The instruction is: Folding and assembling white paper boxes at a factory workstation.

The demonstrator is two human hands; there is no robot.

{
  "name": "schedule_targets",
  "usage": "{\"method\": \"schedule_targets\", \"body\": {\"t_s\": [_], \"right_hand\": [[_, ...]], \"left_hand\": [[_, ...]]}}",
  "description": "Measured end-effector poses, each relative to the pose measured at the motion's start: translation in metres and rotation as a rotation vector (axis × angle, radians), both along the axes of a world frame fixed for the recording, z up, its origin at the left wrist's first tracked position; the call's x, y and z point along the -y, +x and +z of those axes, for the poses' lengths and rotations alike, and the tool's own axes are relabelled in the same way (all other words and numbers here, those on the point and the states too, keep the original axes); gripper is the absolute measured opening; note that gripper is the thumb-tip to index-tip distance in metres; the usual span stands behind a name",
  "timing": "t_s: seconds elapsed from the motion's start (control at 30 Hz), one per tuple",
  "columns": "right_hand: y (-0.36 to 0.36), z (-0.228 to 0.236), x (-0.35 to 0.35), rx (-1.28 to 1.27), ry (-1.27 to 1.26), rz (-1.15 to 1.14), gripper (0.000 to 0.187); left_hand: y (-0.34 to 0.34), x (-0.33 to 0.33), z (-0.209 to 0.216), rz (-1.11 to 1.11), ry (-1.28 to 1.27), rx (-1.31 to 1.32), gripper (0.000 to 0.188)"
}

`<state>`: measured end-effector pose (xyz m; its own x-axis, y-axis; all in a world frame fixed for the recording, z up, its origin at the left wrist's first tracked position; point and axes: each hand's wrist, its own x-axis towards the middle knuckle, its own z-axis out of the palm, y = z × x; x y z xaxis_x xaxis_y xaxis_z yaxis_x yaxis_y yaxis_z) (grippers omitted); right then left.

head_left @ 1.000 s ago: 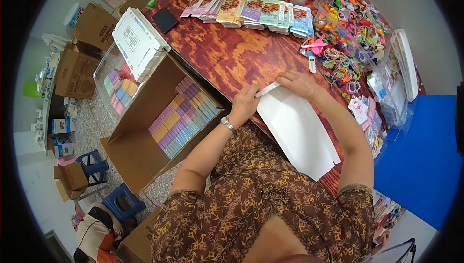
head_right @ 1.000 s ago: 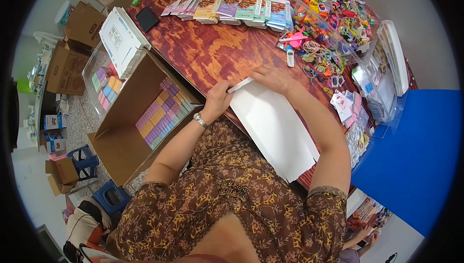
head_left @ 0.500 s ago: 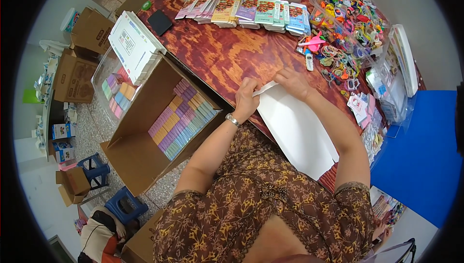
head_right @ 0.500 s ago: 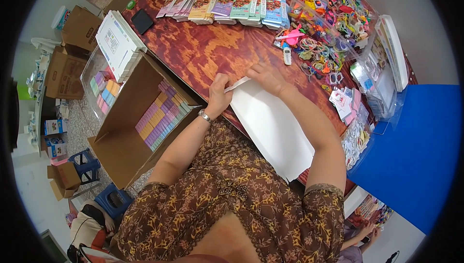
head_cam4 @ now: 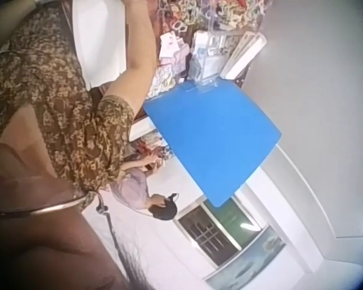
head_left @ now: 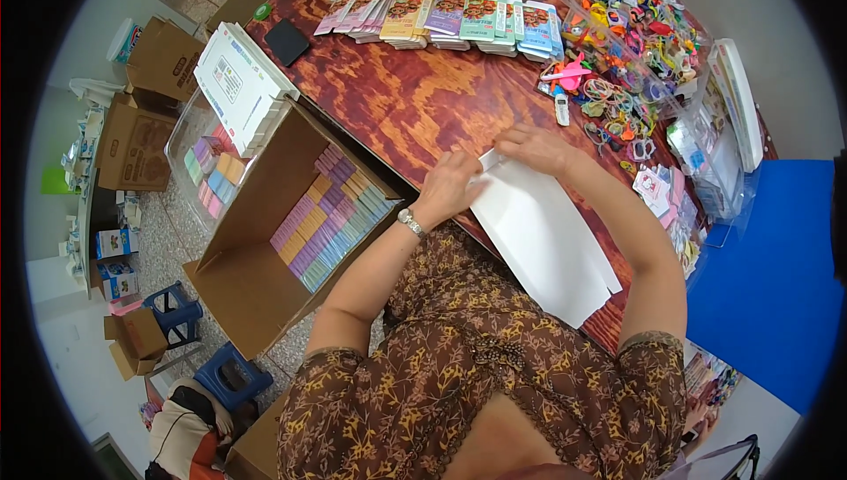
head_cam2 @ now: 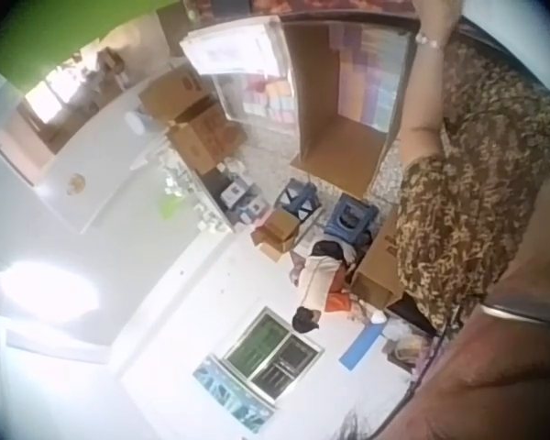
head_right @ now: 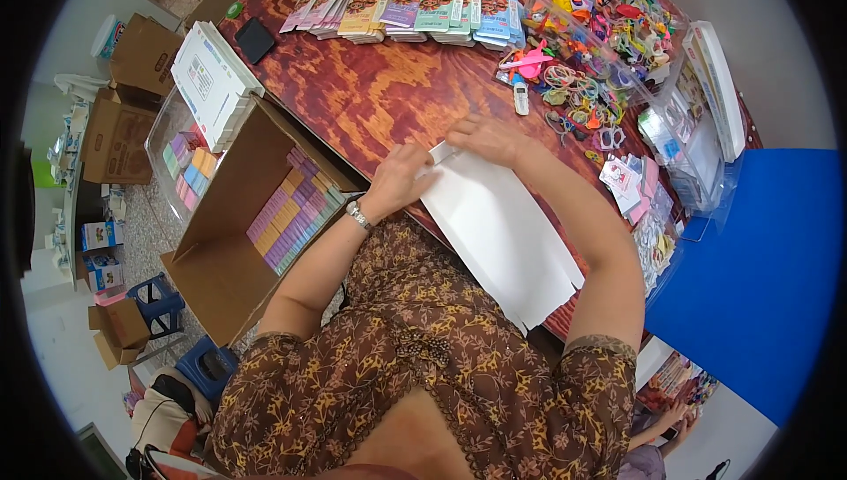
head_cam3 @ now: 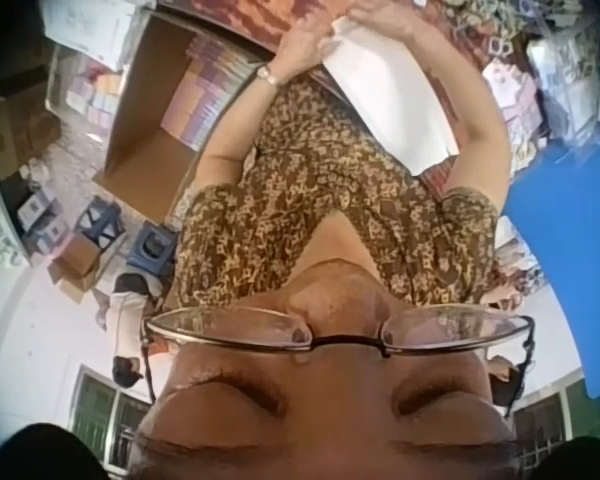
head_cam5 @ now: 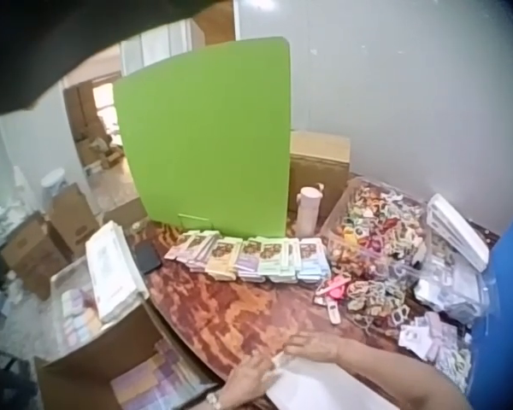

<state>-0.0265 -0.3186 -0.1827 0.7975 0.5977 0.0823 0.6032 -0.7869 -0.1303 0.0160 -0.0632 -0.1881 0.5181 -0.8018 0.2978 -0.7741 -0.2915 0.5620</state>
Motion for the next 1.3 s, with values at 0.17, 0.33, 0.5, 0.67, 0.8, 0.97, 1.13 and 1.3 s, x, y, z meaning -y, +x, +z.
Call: {"method": "schedule_targets", "body": {"t_s": [0.17, 0.33, 0.5, 0.67, 0.8, 0.97, 1.13, 1.3], "right_hand": [[0.011, 0.01, -0.018, -0.223, 0.033, -0.204, 0.022], [0.02, 0.006, -0.02, -0.089, -0.138, -0.116, 0.019], [0.03, 0.023, -0.031, -0.161, -0.189, -0.068, 0.013], [0.036, 0.033, -0.037, -0.182, -0.206, -0.011, 0.014], [0.03, 0.036, -0.034, 0.037, -0.157, 0.014, 0.013], [0.022, 0.034, -0.04, 0.153, -0.178, 0.103, 0.012], [0.028, 0.033, -0.048, 0.175, -0.131, 0.036, 0.011], [0.027, 0.028, -0.052, 0.331, -0.183, 0.093, 0.011]], "left_hand": [[0.002, 0.014, -0.011, 0.179, 0.071, -0.036, 0.016], [0.009, 0.015, -0.01, 0.146, 0.079, 0.118, 0.015], [0.019, 0.013, 0.018, 0.004, 0.358, -0.126, 0.024], [0.02, 0.013, 0.03, -0.033, 0.331, -0.067, 0.024], [0.015, 0.016, 0.036, 0.02, 0.306, 0.04, 0.022], [0.028, 0.006, 0.023, -0.099, 0.292, 0.066, 0.023], [0.035, 0.004, 0.019, -0.139, 0.328, 0.046, 0.027], [0.03, -0.004, 0.031, -0.098, 0.209, -0.038, 0.028]]}}
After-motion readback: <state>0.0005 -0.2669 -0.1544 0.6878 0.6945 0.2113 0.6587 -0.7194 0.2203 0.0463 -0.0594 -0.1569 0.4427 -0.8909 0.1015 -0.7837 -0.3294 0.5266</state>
